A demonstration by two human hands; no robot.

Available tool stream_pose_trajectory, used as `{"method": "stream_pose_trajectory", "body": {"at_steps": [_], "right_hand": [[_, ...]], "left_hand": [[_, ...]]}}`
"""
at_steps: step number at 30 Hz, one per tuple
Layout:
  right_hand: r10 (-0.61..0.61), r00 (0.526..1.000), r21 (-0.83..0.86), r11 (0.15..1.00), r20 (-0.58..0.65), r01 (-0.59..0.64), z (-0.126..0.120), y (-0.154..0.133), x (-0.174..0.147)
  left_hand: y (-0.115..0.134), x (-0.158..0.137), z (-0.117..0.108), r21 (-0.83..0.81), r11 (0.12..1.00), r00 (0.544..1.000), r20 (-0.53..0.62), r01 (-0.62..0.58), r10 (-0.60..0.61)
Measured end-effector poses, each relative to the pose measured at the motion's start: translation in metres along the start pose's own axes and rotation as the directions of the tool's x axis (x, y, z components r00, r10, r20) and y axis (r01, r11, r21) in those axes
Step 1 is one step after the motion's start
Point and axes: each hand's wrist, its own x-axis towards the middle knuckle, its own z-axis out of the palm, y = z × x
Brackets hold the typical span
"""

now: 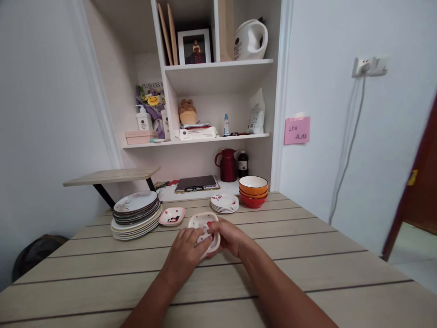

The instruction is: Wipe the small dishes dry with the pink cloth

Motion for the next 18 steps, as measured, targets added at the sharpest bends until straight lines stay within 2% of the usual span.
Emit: {"method": "stream_pose_trajectory", "body": {"at_steps": [5,7,11,15,18], "right_hand": [[0.117,0.993,-0.163,0.980,0.007,-0.114,-0.007,-0.013,-0.010],[0.091,0.996,-0.155,0.984,0.018,-0.087,-0.006,-0.013,-0.013],[-0.111,0.993,0.012,0.994,0.028,0.111,0.003,-0.004,-0.016],[-0.175,0.981,0.211,0.965,0.084,0.154,0.017,0.005,-0.013],[-0.209,0.977,0.298,0.935,0.027,0.192,0.027,0.010,-0.008]], "left_hand": [[-0.001,-0.001,-0.001,-0.055,0.996,0.998,0.026,-0.064,0.066],[0.000,-0.002,-0.001,-0.039,0.996,0.997,0.002,-0.075,0.075],[0.001,-0.004,-0.003,0.066,0.998,0.999,-0.036,0.022,-0.019],[0.003,-0.004,-0.002,0.156,0.981,0.993,-0.042,0.111,-0.106],[0.007,-0.003,0.001,0.182,0.973,0.990,-0.061,0.139,-0.130]]}}
